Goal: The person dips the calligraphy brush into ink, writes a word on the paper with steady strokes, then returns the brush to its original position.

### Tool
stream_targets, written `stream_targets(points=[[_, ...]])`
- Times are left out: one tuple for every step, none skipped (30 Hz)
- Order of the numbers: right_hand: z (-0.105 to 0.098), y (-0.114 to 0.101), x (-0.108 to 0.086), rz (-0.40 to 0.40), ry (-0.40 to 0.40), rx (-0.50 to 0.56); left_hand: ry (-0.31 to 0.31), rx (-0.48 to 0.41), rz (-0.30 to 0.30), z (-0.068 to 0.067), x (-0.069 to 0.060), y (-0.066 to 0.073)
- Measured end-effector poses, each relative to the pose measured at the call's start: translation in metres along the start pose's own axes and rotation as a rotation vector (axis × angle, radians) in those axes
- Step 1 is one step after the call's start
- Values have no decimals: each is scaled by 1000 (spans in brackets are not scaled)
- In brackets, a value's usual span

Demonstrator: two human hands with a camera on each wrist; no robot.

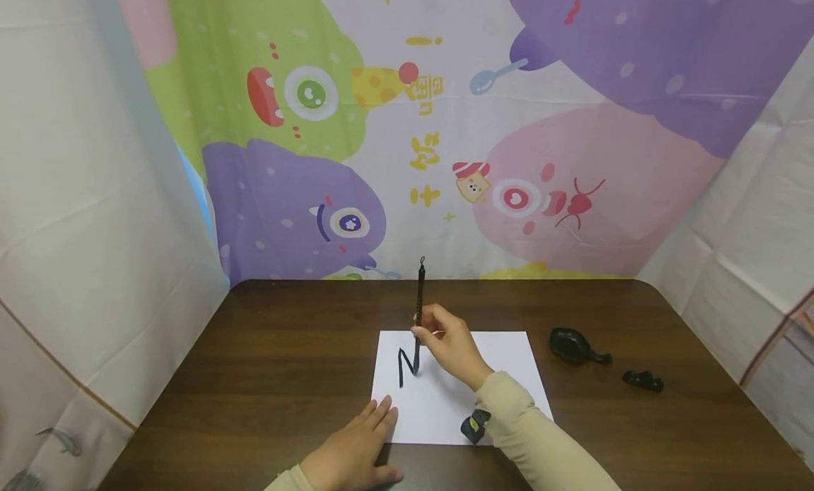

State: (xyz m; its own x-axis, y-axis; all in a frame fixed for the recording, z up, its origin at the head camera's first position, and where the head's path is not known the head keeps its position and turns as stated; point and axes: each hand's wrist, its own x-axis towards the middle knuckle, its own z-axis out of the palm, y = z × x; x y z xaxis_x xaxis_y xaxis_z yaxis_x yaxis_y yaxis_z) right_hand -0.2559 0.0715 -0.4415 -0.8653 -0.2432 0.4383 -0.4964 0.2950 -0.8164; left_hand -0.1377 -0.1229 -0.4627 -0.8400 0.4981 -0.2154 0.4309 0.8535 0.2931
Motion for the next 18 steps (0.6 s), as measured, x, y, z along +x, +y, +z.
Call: stream_targets(points=[[-1, -4, -1, 0, -7, 4, 1, -1, 2, 0, 0, 0], [-3, -9, -2, -2, -14, 9, 2, -1, 1, 0, 0, 0], [-4, -14, -3, -5, -20, 13, 1, -2, -1, 0, 0, 0], [-6, -19, -4, -15, -24, 17, -1, -2, -3, 0, 0, 0], [-7, -23, -5, -22, -29, 23, -3, -3, -4, 0, 0, 0], [-8, -26, -6, -27, -31, 25, -3, -2, -6, 1, 0, 0], [-9, -28, -7, -27, -35, 26, -3, -1, -6, 1, 0, 0], [-10, -29, -7, -29, -37, 28, -2, -1, -6, 1, 0, 0], [-10, -30, -7, -29, -39, 30, -2, 0, -7, 1, 0, 0], [-10, -29, -8, -29, -39, 31, -2, 1, -6, 1, 0, 0], [-10, -28, -8, -22, -41, 31, -2, 1, -6, 1, 0, 0], [-10, -28, -8, -17, -41, 32, -3, 2, -7, 1, 0, 0], [-10, -28, -8, -14, -41, 33, -4, 3, -7, 1, 1, 0], [-10, -27, -8, -14, -39, 33, -4, 4, -7, 1, 1, 0], [-10, -26, -8, -14, -37, 34, -5, 6, -9, 1, 1, 0], [-10, -26, -8, -14, -37, 37, -5, 8, -8, 1, 1, 0], [-10, -25, -9, -12, -37, 41, -4, 9, -8, 1, 1, 0], [-11, -25, -9, -12, -38, 44, -2, 12, -7, 1, 1, 0]])
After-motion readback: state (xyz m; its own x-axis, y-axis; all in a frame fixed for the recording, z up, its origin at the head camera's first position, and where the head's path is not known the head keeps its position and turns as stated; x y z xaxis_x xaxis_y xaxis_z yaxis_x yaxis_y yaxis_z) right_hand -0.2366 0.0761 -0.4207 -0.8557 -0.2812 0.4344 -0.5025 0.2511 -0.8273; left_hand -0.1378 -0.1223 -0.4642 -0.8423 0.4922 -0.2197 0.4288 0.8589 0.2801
